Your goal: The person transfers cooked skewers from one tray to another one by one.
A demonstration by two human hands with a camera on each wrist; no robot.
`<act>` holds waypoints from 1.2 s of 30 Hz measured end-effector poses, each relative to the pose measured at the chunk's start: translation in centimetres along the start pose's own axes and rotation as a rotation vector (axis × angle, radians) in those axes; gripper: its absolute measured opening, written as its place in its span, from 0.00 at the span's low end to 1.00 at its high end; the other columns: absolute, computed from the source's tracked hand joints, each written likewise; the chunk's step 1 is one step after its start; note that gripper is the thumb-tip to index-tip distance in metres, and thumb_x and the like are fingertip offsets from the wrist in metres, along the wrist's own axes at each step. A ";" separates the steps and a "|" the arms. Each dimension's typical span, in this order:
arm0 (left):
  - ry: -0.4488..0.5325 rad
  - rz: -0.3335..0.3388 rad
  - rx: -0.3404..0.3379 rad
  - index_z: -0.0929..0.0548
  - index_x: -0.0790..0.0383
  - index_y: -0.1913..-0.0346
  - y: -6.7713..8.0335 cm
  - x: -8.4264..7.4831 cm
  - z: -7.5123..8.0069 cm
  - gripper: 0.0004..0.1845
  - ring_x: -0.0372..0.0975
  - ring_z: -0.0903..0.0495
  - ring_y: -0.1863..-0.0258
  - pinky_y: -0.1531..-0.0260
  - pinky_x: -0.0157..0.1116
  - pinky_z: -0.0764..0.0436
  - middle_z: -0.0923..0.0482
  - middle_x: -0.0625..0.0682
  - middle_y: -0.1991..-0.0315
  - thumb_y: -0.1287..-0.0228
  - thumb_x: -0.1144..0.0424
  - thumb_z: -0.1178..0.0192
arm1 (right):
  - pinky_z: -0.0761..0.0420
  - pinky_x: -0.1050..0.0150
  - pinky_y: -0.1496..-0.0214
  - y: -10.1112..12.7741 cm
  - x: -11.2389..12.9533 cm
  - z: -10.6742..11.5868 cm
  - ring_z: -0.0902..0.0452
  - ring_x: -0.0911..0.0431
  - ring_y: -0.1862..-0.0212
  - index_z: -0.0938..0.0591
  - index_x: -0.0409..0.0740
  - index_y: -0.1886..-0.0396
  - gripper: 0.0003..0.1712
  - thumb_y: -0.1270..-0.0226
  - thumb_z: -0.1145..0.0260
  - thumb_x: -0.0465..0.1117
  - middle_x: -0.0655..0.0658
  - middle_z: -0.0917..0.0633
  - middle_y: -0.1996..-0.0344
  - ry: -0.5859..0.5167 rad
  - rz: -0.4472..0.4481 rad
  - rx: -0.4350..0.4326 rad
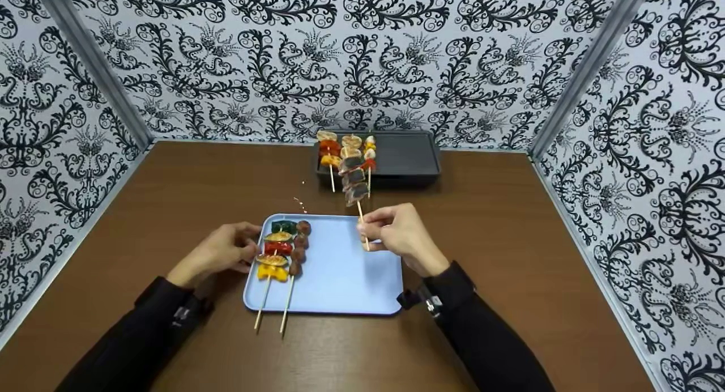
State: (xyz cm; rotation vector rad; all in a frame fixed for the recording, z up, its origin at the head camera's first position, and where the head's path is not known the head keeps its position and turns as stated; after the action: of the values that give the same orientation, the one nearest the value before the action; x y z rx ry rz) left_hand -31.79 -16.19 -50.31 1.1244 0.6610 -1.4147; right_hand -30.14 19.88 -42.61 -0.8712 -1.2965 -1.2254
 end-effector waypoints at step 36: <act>-0.009 -0.023 0.004 0.24 0.68 0.31 -0.1 0.1 0.0 0.29 0.47 0.14 0.72 0.73 0.43 0.08 0.21 0.61 0.59 0.36 0.76 0.37 | 0.07 0.54 0.61 2.8 -3.1 -4.1 0.11 0.47 0.66 0.14 0.26 0.50 0.19 0.36 0.23 0.33 0.35 0.12 0.62 0.087 -0.026 0.145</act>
State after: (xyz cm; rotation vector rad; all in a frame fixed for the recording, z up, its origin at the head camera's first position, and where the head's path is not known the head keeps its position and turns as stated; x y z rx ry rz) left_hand -31.84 -16.20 -50.45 1.1165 0.6672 -1.4401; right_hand -26.09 16.92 -45.68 -0.6918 -1.3121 -1.1611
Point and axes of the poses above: each hand's wrist, its own y-axis away from the middle knuckle, its own z-axis out of the back of the hand, x = y × z, the point moved 5 cm from there along -y, towards the middle knuckle
